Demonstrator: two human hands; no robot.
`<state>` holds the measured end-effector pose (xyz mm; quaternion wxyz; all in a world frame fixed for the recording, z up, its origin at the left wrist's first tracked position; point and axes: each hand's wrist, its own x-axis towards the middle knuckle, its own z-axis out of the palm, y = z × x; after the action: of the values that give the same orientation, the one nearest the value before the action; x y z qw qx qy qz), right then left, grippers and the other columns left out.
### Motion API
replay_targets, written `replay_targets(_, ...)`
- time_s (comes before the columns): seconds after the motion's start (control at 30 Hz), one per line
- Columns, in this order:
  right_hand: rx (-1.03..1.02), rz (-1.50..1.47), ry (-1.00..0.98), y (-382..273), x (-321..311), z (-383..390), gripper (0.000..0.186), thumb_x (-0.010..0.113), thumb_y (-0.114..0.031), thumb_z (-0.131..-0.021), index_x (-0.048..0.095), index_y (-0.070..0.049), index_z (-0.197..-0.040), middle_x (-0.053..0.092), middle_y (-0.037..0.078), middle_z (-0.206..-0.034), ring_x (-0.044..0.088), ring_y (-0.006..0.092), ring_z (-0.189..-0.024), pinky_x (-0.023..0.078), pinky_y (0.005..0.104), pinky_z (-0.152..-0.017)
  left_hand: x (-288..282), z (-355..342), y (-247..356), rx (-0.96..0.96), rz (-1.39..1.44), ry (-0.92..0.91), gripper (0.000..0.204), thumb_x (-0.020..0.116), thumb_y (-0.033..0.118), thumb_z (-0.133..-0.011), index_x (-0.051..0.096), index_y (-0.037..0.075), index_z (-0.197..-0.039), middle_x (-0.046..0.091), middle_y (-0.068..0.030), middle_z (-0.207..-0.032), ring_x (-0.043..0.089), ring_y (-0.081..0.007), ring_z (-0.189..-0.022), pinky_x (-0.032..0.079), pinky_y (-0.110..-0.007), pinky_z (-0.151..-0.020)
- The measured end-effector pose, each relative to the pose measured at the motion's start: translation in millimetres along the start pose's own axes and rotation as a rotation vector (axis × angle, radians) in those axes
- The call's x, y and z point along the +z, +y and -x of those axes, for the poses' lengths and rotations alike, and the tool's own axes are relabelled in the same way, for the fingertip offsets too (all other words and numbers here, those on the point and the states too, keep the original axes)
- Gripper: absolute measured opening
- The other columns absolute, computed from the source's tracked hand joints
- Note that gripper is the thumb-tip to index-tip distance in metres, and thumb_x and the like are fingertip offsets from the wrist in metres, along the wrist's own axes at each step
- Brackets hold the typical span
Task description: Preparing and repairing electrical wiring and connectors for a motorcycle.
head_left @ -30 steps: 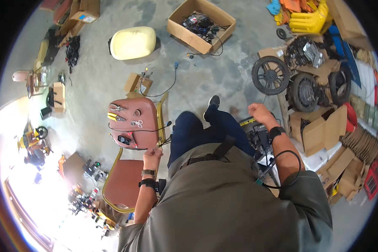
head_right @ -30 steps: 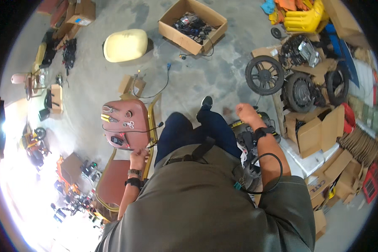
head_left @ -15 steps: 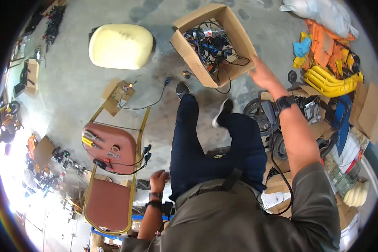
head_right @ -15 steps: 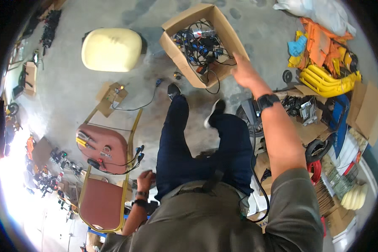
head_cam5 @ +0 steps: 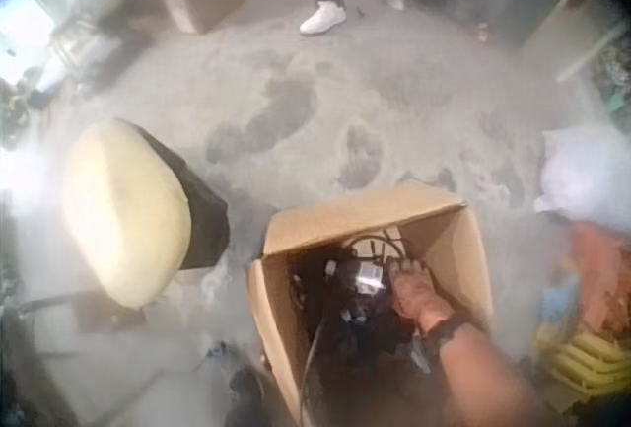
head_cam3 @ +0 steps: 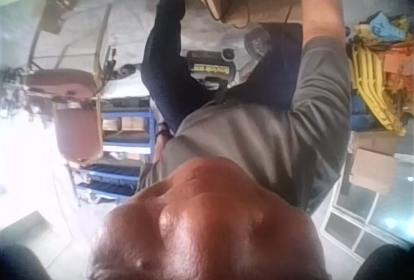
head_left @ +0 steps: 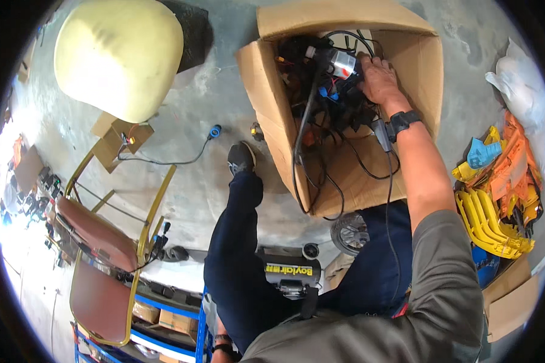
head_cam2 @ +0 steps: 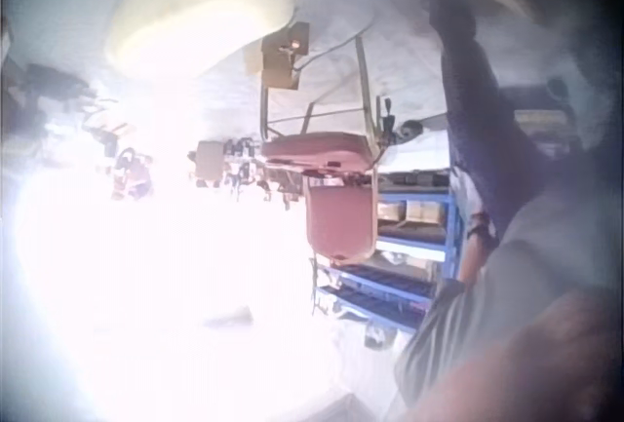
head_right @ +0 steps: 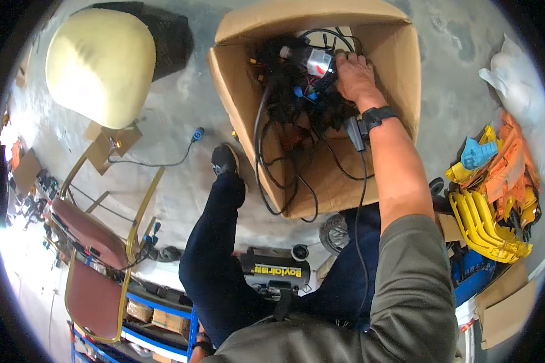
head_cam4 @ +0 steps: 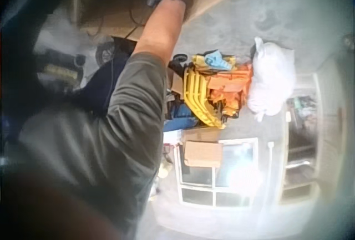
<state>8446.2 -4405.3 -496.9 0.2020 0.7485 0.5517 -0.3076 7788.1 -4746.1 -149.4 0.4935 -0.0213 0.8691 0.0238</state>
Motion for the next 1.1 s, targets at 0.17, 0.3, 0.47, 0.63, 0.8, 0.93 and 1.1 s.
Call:
replay_targets(0.17,0.163,-1.037,-0.399,8,-47,109,0.041,0.070,-0.022,-0.073,0.059,-0.004,-0.109,0.063,0.013,-0.103,0.060,0.0241,-0.096,0.046,0.0339,-0.082,-8,74,28,0.124,-0.248,-0.136,0.027,0.052,0.011,-0.088,0.060,-0.006,-0.106,0.065,-0.0102,-0.094,0.059,-0.0168,-0.084,0.048,-0.028,-0.076)
replay_targets(0.3,0.098,-1.598,-0.404,24,-122,247,0.041,0.069,-0.016,-0.076,0.057,-0.004,-0.114,0.062,0.005,-0.102,0.058,0.0149,-0.094,0.045,0.0295,-0.081,-9,165,65,0.285,-0.567,-0.130,0.022,0.059,0.011,-0.083,0.062,-0.007,-0.096,0.065,-0.0094,-0.080,0.063,-0.0148,-0.073,0.049,-0.025,-0.062)
replay_targets(0.47,-0.043,-1.876,-0.358,49,-241,375,0.046,0.070,-0.013,-0.077,0.052,-0.006,-0.119,0.060,0.003,-0.109,0.057,0.0142,-0.099,0.044,0.0312,-0.087,21,250,82,0.268,-0.251,-0.155,0.022,0.059,0.014,-0.084,0.062,-0.005,-0.095,0.064,-0.0061,-0.074,0.060,-0.0121,-0.065,0.047,-0.024,-0.056)
replay_targets(0.63,-0.493,-1.792,-0.398,37,-362,459,0.054,0.068,-0.006,-0.076,0.045,-0.004,-0.125,0.058,0.005,-0.113,0.055,0.0176,-0.107,0.042,0.0342,-0.095,93,391,136,0.836,-0.293,-0.320,0.045,0.067,0.015,-0.079,0.052,-0.004,-0.117,0.063,-0.0107,-0.098,0.061,-0.0149,-0.083,0.050,-0.027,-0.069)
replay_targets(0.8,-0.848,-1.554,-0.401,-6,-458,557,0.062,0.069,-0.001,-0.071,0.043,-0.002,-0.127,0.056,0.006,-0.118,0.054,0.0182,-0.110,0.040,0.0342,-0.099,140,535,211,1.455,-0.435,-0.492,0.074,0.077,0.019,-0.070,0.040,0.003,-0.132,0.059,-0.0081,-0.114,0.054,-0.0188,-0.108,0.045,-0.035,-0.087)
replay_targets(0.93,-0.888,-1.451,-0.264,-52,-473,621,0.055,0.066,0.002,-0.070,0.046,0.000,-0.121,0.057,0.006,-0.113,0.055,0.0152,-0.103,0.046,0.0309,-0.090,126,588,208,1.587,-0.338,-0.546,0.080,0.079,0.021,-0.066,0.038,0.002,-0.132,0.059,-0.0088,-0.113,0.055,-0.0190,-0.104,0.045,-0.033,-0.086)
replay_targets(1.1,-1.061,-1.353,-0.297,-98,-430,657,0.053,0.066,-0.004,-0.078,0.042,0.002,-0.125,0.056,0.008,-0.114,0.054,0.0150,-0.104,0.046,0.0328,-0.088,50,550,187,1.625,-0.379,-0.344,0.068,0.080,0.025,-0.059,0.052,0.001,-0.116,0.064,-0.0148,-0.097,0.062,-0.0245,-0.089,0.048,-0.034,-0.079)
